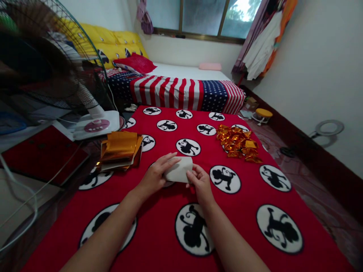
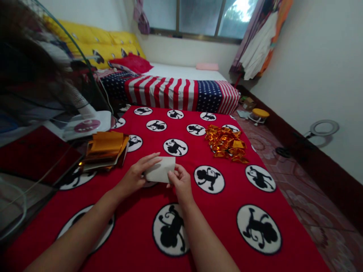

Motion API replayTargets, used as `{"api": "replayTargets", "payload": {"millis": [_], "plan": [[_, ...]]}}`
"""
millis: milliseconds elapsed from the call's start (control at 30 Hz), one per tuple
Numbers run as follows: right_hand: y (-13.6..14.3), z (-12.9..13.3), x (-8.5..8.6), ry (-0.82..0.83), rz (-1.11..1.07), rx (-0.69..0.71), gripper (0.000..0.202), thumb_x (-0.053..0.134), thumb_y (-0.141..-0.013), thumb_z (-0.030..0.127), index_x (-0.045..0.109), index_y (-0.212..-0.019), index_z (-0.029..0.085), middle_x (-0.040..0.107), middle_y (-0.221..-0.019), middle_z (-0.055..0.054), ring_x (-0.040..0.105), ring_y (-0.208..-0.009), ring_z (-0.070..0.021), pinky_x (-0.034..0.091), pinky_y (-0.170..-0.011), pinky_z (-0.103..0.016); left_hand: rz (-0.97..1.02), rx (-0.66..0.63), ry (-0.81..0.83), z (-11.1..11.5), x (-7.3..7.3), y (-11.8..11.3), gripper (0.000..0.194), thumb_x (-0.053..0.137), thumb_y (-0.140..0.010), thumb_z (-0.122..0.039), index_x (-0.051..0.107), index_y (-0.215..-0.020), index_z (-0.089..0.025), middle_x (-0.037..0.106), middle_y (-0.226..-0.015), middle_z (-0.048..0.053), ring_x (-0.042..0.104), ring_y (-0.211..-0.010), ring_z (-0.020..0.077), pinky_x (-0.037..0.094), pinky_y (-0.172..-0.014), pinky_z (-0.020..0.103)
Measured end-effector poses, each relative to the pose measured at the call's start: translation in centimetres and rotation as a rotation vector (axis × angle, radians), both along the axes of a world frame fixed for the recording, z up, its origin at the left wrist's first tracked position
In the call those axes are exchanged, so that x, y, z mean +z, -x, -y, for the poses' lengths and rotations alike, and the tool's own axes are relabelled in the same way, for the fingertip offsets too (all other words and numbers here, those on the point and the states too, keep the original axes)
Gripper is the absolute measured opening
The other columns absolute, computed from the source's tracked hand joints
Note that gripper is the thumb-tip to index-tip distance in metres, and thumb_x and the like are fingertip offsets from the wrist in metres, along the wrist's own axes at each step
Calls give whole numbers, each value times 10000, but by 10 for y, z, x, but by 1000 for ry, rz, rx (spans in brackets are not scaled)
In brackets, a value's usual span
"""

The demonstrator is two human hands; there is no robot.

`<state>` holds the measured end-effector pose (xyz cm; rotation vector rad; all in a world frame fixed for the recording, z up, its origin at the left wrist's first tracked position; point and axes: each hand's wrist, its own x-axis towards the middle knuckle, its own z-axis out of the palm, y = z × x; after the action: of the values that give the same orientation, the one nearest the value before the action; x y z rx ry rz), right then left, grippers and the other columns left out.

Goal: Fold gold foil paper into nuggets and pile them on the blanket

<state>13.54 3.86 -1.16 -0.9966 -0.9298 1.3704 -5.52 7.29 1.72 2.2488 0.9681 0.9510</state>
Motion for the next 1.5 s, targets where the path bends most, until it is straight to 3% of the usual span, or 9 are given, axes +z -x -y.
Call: {"api": "replayTargets", "payload": {"millis": [167, 267, 433, 533, 733, 833, 1000, 1200, 1500], "plan": [[-16, 5, -2, 41, 60, -83, 369, 537, -855, 473, 639, -1049, 176, 644, -750, -26, 546, -507, -115, 457, -431, -224, 135, -19, 104, 5, -11, -4, 433, 636, -765, -140, 686, -1161, -306, 642, -1275, 76, 550, -1239, 254, 379, -1088, 444], [-24, 13, -1, -149, 408, -196, 413, 589, -789, 244, 602, -1201, 230, 621, -1160, -101, 639, -861, -190, 537, -606, -272, 135, -27, 126, 11, -18, -5, 426, 590, -790, -118, 686, -1163, -300, 663, -1243, 80, 570, -1222, 241, 404, -1065, 434], [-29, 30, 2, -539, 905, 34, 601, 528, -755, 59, 576, -1301, 304, 447, -1458, -67, 389, -1343, -259, 363, -1073, -481, 99, -101, 194, 29, -24, -6, 413, 581, -819, -139, 667, -1194, -290, 658, -1251, 84, 556, -1242, 232, 424, -1049, 424], [-32, 43, -1, -607, 941, 168, 456, 513, -807, 90, 657, -1183, 302, 663, -1215, -65, 560, -1188, -236, 440, -992, -452, 55, -163, 255, 48, -23, -5, 360, 596, -832, -171, 688, -1160, -288, 692, -1190, 87, 563, -1234, 236, 412, -1057, 421], [-40, 77, -3, -548, 890, 176, 367, 525, -849, 141, 664, -1140, 316, 702, -1135, -57, 621, -1093, -240, 467, -932, -426, 26, -39, 307, 80, -24, -1, 240, 640, -826, -226, 736, -1020, -328, 753, -1033, 55, 668, -1058, 234, 346, -1091, 473], [-37, 77, 3, -411, 861, 146, 255, 517, -887, 180, 703, -1026, 286, 721, -1019, -56, 644, -991, -231, 478, -870, -376, 77, 121, 388, 77, -18, -3, 155, 624, -830, -257, 772, -871, -277, 768, -869, 57, 704, -836, 211, 511, -824, 329], [-22, 47, 12, -186, 878, -20, 139, 559, -842, 178, 680, -792, 226, 645, -805, -38, 601, -748, -183, 439, -663, -277, -125, 398, 449, 58, -2, -15, 95, 650, -753, -256, 735, -782, -225, 694, -645, 23, 609, -576, 172, 371, -538, 239], [-16, 26, 8, -3, 1105, -97, 43, 676, -741, 242, 653, -707, 227, 601, -704, -6, 551, -635, -167, 331, -554, -258, -362, 507, 383, 48, 2, -20, 139, 628, -772, -332, 696, -702, -233, 629, -570, 15, 531, -520, 162, 223, -528, 252], [-19, 34, 13, 2, 1084, -70, 312, 501, -904, 367, 666, -696, 203, 576, -651, 2, 535, -616, -133, 303, -572, -243, -308, 524, 410, 52, -8, -18, 294, 567, -839, -423, 707, -681, -219, 686, -658, 28, 591, -626, 164, 270, -574, 254]]}}
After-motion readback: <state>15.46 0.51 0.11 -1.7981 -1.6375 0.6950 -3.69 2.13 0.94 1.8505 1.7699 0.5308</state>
